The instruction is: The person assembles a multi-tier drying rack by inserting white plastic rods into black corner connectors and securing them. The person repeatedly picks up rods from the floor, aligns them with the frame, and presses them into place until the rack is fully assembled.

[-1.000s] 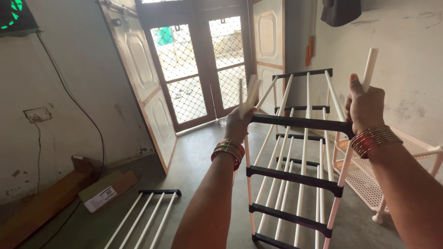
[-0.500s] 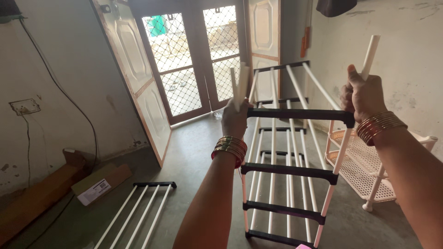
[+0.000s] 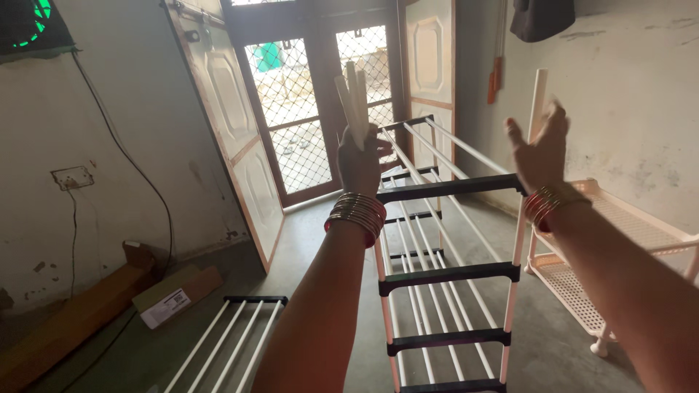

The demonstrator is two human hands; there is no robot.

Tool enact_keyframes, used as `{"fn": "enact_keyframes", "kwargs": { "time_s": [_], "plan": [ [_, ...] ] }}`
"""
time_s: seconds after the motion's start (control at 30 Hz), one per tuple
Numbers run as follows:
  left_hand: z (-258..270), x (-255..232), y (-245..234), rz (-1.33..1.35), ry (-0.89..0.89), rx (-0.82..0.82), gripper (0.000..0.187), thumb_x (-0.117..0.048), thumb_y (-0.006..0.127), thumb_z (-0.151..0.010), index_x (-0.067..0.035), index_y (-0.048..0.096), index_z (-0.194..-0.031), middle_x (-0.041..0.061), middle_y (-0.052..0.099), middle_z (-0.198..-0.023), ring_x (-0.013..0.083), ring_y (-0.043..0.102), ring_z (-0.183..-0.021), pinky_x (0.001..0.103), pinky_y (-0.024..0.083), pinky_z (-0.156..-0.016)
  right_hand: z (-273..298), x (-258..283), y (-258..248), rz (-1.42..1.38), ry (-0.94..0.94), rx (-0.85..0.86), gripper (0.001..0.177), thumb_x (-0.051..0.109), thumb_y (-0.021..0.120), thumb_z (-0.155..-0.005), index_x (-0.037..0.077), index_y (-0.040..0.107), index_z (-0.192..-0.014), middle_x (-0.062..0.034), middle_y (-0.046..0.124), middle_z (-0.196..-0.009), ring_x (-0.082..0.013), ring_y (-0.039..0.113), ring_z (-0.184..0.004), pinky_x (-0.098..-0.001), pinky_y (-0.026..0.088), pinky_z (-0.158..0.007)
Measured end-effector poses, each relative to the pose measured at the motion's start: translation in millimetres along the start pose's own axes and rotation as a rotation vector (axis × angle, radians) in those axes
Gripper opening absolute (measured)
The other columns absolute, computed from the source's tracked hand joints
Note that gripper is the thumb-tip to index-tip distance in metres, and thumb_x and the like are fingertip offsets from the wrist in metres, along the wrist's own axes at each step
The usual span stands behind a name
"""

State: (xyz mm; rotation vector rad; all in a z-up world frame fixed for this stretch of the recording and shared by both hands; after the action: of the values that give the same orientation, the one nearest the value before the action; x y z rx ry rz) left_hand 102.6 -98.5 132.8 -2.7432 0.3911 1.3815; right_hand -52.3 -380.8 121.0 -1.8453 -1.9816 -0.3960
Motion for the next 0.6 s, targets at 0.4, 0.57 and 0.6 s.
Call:
{"fn": "enact_keyframes", "kwargs": {
  "time_s": [0.4, 0.57, 0.6],
  "plan": [
    [6.2, 55.9, 3.8, -0.083, 0.026, 0.211, 0.026, -0.018, 0.063, -0.096, -0.002, 0.069, -0.115, 0.012, 0.077, -0.088, 0.0212, 0.076, -0.080, 0.033, 0.061, -0.068, 77.5, 116.8, 101.0, -0.427, -0.135, 0.773, 0.045, 0.039, 0.069, -0.092, 0.007, 0.072, -0.123, -0.0171, 0.073, -0.111, -0.0205, 0.074, -0.091, -0.0308, 0.060, -0.079],
    [21.2, 54.8, -10.0, -0.195, 0.086, 0.166, 0.026, -0.023, 0.065, -0.095, -0.005, 0.071, -0.113, 0.011, 0.076, -0.092, 0.0175, 0.073, -0.082, 0.033, 0.059, -0.072, 78.5, 122.7, 114.7, -0.542, -0.001, 0.785, 0.043, 0.038, 0.073, -0.092, 0.000, 0.077, -0.111, -0.0172, 0.070, -0.105, -0.0190, 0.067, -0.081, -0.0297, 0.057, -0.070],
    [23.7, 53.8, -10.0, -0.254, 0.097, 0.145, 0.026, -0.023, 0.065, -0.094, -0.006, 0.070, -0.113, 0.009, 0.076, -0.094, 0.0160, 0.073, -0.084, 0.032, 0.059, -0.073, 78.2, 122.7, 117.1, -0.545, 0.027, 0.778, 0.043, 0.038, 0.074, -0.091, -0.001, 0.077, -0.108, -0.0158, 0.070, -0.104, -0.0176, 0.068, -0.081, -0.0289, 0.058, -0.070]
  ]
}}
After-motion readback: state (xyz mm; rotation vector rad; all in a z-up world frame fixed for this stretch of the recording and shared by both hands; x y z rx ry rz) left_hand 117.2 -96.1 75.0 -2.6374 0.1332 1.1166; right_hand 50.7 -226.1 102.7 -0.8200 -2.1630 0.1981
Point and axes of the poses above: each hand's wrist, its own z-axis away from the middle knuckle, its own y-axis out of the palm, x = y × z, the point moved 6 cm from there along -z, towards the middle knuckle
